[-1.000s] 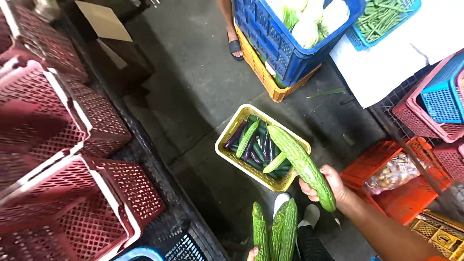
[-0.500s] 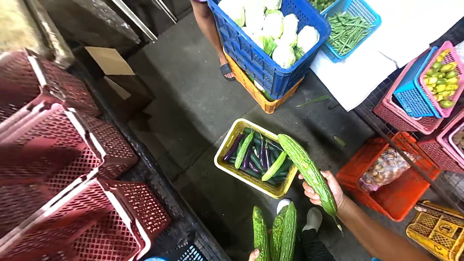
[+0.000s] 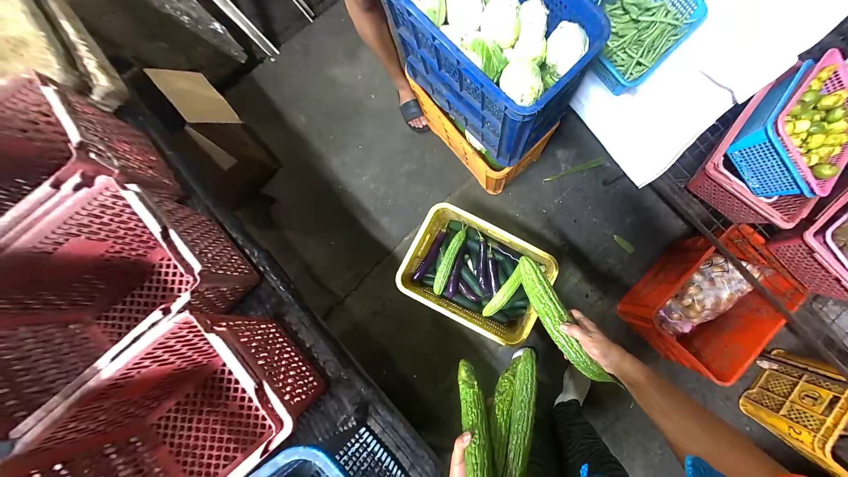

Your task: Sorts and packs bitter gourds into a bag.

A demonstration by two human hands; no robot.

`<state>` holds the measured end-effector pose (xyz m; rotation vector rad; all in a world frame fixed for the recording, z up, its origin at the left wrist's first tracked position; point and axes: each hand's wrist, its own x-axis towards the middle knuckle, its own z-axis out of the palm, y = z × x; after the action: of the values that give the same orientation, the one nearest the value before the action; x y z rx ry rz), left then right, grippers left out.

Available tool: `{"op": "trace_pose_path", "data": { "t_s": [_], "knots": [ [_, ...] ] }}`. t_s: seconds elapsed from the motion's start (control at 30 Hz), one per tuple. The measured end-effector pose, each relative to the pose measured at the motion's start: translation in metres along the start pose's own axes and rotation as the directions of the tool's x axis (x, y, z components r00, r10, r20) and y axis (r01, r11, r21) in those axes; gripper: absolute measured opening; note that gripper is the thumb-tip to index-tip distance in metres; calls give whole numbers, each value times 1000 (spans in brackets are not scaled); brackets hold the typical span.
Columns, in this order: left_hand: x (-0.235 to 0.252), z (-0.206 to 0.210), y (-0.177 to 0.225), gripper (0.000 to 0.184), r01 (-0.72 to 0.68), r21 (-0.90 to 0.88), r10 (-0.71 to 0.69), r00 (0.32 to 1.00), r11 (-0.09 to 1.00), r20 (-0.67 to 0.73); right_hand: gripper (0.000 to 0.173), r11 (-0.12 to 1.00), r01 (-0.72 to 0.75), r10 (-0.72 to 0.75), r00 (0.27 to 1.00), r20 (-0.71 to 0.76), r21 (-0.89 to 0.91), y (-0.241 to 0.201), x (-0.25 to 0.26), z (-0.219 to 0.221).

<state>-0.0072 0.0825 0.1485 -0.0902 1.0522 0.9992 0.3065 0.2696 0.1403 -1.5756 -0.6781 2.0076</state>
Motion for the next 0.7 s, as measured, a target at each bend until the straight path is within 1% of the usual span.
{"op": "trace_pose_path", "data": {
  "t_s": [0.03, 0.1, 0.17, 0.23, 0.3, 0.33, 0.37, 0.4, 0.47, 0.53, 0.57, 0.6, 0.63, 0.7],
  "knots": [
    [-1, 0, 2, 42, -7, 9, 8, 1000, 1000, -17, 53, 996, 1, -3, 1000, -25, -91, 5, 4, 0],
    [-3, 0, 5, 42, -29, 31, 30, 998, 999, -53, 61, 967, -44, 25, 997, -76, -251, 13, 12, 1],
    [-4, -6, 6, 43, -54, 42, 56, 997, 998, -57, 69, 931, -125, 78, 986, -148, -344, 20, 20, 5],
    [-3, -13, 8, 49, -60, 6, 60, 998, 998, -13, 75, 896, -197, 114, 968, -222, -399, 29, 31, 9],
    [0, -18, 13, 60, -54, -26, 55, 998, 998, 31, 78, 873, -256, 139, 947, -290, -416, 36, 41, 16],
    [0, -18, 16, 63, -58, -34, 59, 997, 998, 41, 79, 866, -275, 144, 937, -317, -418, 39, 45, 21],
    [0, -11, 20, 66, -69, -15, 70, 997, 997, 14, 80, 863, -285, 148, 932, -331, -417, 39, 48, 26],
    [-1, -3, 25, 67, -85, 9, 85, 996, 996, -12, 81, 860, -289, 152, 932, -328, -422, 39, 50, 32],
    [3, 11, 34, 67, -129, 79, 135, 988, 989, -69, 73, 836, -295, 172, 942, -289, -462, 35, 47, 43],
    [7, 17, 45, 74, -151, 160, 156, 988, 976, -21, 63, 806, -303, 239, 952, -189, -508, 36, 34, 47],
    [6, 22, 51, 72, -156, 177, 161, 987, 972, -13, 59, 798, -310, 281, 950, -136, -516, 41, 23, 47],
    [8, 29, 56, 64, -165, 193, 171, 985, 967, -19, 55, 801, -315, 310, 946, -97, -509, 46, 11, 45],
    [12, 30, 62, 58, -173, 198, 174, 985, 965, 9, 52, 810, -321, 326, 942, -78, -492, 54, -4, 40],
    [21, 39, 72, 52, -171, 189, 154, 983, 967, 102, 49, 828, -346, 342, 935, -92, -442, 69, -39, 22]
  ]
}}
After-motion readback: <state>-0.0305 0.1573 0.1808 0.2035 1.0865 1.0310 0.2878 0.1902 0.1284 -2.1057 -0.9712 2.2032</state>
